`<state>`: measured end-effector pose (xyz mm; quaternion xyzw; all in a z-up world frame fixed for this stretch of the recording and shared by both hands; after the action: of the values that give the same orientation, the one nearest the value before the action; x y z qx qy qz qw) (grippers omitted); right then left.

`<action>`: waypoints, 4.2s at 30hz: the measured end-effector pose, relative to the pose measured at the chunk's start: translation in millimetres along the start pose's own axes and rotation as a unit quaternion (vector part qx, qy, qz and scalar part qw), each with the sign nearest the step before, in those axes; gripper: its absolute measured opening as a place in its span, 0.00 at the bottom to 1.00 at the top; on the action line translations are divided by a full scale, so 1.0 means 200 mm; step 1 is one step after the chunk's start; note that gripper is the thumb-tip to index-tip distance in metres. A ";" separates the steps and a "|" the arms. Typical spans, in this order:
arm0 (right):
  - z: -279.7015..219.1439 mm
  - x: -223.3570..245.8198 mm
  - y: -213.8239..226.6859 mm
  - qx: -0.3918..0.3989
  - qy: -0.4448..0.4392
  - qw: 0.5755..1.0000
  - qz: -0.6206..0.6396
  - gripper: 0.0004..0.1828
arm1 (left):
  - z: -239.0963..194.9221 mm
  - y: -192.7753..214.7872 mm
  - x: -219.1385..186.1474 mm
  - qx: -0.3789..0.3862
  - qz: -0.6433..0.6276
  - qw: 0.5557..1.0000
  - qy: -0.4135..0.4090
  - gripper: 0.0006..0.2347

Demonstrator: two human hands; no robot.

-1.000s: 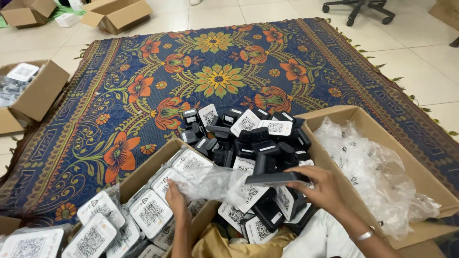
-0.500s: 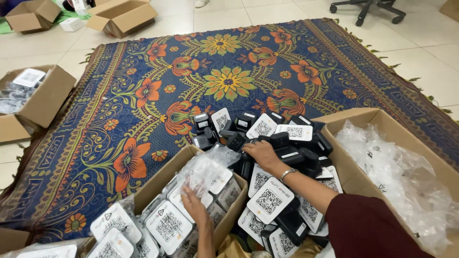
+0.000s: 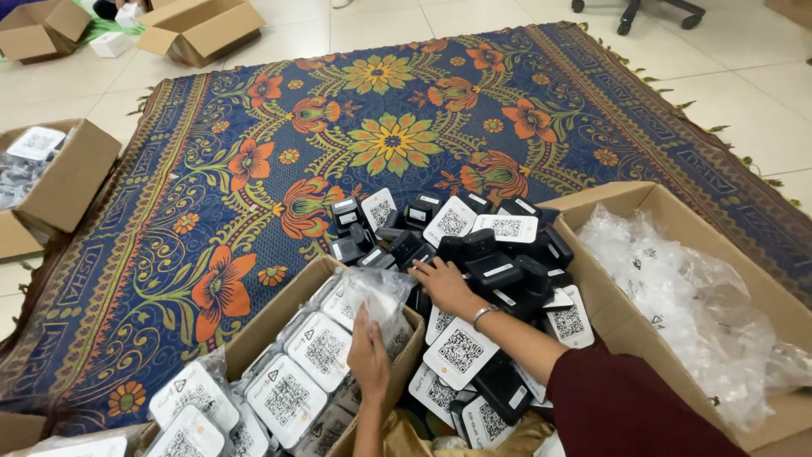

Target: The person sits on a patterned rug and packs small black electronic devices into a cardboard box. They pick up each device, wrap it in bubble wrap, and place it inside the box, repeating the process for multiple items.

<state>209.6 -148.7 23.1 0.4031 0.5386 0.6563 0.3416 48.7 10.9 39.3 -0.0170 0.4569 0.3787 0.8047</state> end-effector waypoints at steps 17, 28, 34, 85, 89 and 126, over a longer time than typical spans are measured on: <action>-1.11 -0.58 0.57 -0.096 -0.120 0.747 0.647 0.28 | -0.35 -1.03 -0.65 0.205 -0.437 0.847 0.222 0.24; -1.66 -1.92 0.29 -0.463 -0.387 0.584 0.543 0.21 | -0.60 -1.96 -1.36 0.431 -0.335 0.836 -0.053 0.24; -1.44 -2.25 0.52 -0.353 -0.320 0.733 0.485 0.31 | -0.59 -2.50 -1.28 0.452 -0.080 0.851 -0.257 0.21; -0.74 -0.43 0.81 -0.200 0.010 0.924 0.327 0.09 | 0.07 -0.68 -0.70 0.124 0.202 0.919 -0.316 0.16; -0.68 0.19 0.64 -0.125 0.107 0.929 0.333 0.13 | 0.11 -0.16 -0.41 0.090 0.294 0.931 -0.195 0.20; -0.73 1.09 -0.11 -0.020 0.260 0.959 0.109 0.39 | 0.15 1.21 0.38 0.315 0.519 0.794 0.028 0.54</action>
<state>-17.1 -14.1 22.1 0.2680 0.5487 0.7820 0.1245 -58.6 240.4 76.4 0.4668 0.5137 0.5741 0.4344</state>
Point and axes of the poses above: each hand's wrist, its own z-axis towards the middle knuckle, its own y-axis out of the back of the hand, x = y × z, the point moved 8 cm from there along z, towards the middle knuckle, and after that the axes turned 15 degrees about -y, right-handed, at the moved point
